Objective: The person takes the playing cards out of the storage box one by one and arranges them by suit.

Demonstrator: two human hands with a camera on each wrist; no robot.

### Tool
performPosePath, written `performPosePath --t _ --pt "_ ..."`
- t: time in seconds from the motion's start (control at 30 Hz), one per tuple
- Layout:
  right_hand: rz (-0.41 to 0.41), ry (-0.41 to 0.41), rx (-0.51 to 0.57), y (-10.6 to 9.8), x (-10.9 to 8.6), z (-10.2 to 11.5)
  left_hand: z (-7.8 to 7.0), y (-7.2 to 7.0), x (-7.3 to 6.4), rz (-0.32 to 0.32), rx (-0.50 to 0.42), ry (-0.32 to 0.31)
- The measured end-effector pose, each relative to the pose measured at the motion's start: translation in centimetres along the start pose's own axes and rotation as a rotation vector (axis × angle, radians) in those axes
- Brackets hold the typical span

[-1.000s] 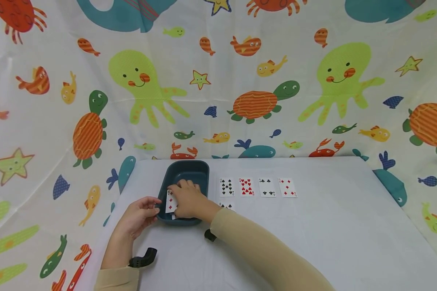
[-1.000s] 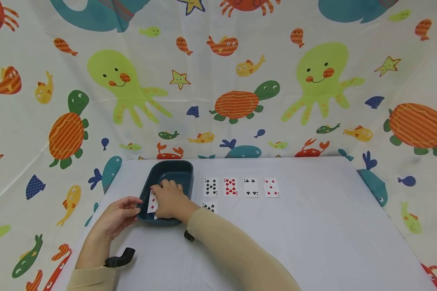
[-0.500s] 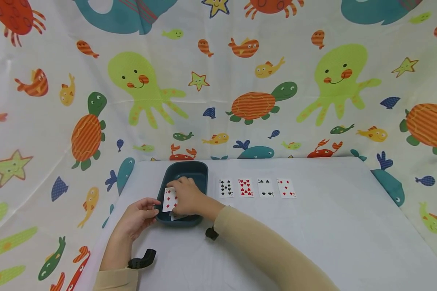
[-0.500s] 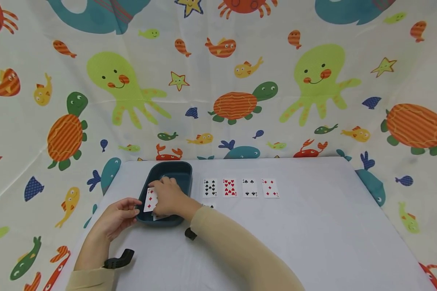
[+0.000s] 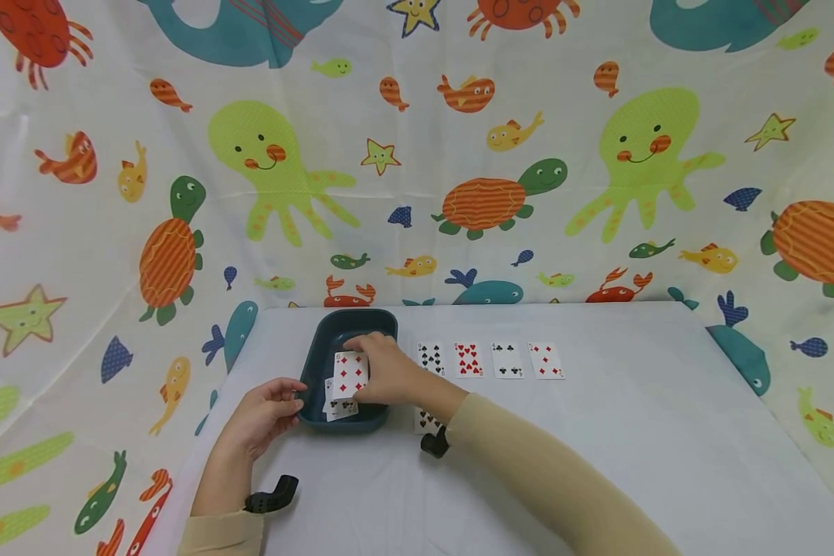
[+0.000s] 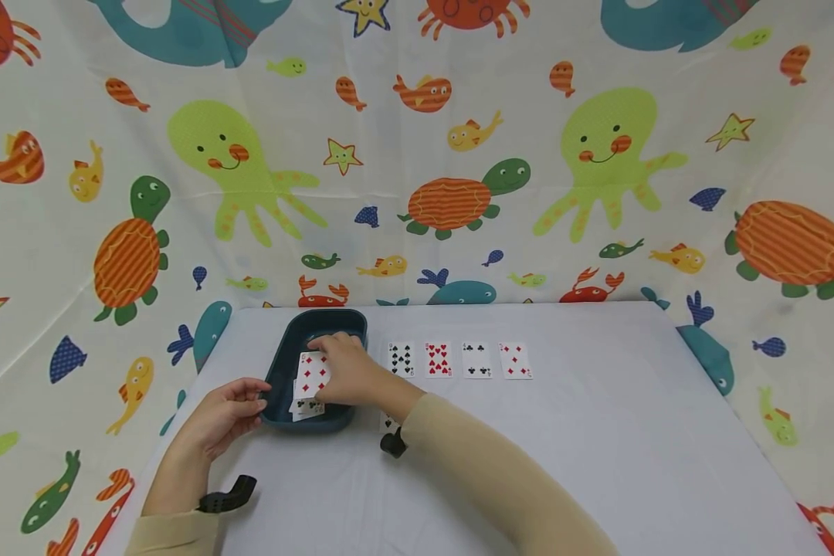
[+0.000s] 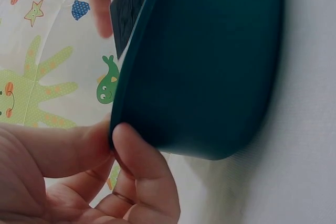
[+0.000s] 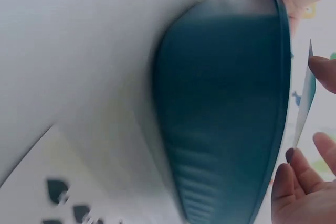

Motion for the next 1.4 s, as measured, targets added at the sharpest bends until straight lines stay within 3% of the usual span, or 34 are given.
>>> performPosePath --t 0.4,0.8,1.4 --pt "-0.031 0.047 0.135 -3.5 -4.8 -2.8 0.2 0.1 0.0 0.0 0.006 -0.001" --pt "-0.077 0.106 0.162 -6.5 -10.2 -7.1 0.4 0.0 0.1 0.001 0.001 -0.004" --pt "-0.154 0.223 0.116 -11.3 -17.3 -13.5 0.2 0.1 -0.2 -0.004 -0.007 -0.003"
Point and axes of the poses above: each hand's wrist, its own x-axis towards the middle knuckle, its own y-axis out of the palm, z = x × y, the point moved 9 cm from there along x, towards the middle knuckle, and after that the axes turned 8 degrees about x, right-handed, at the moved point
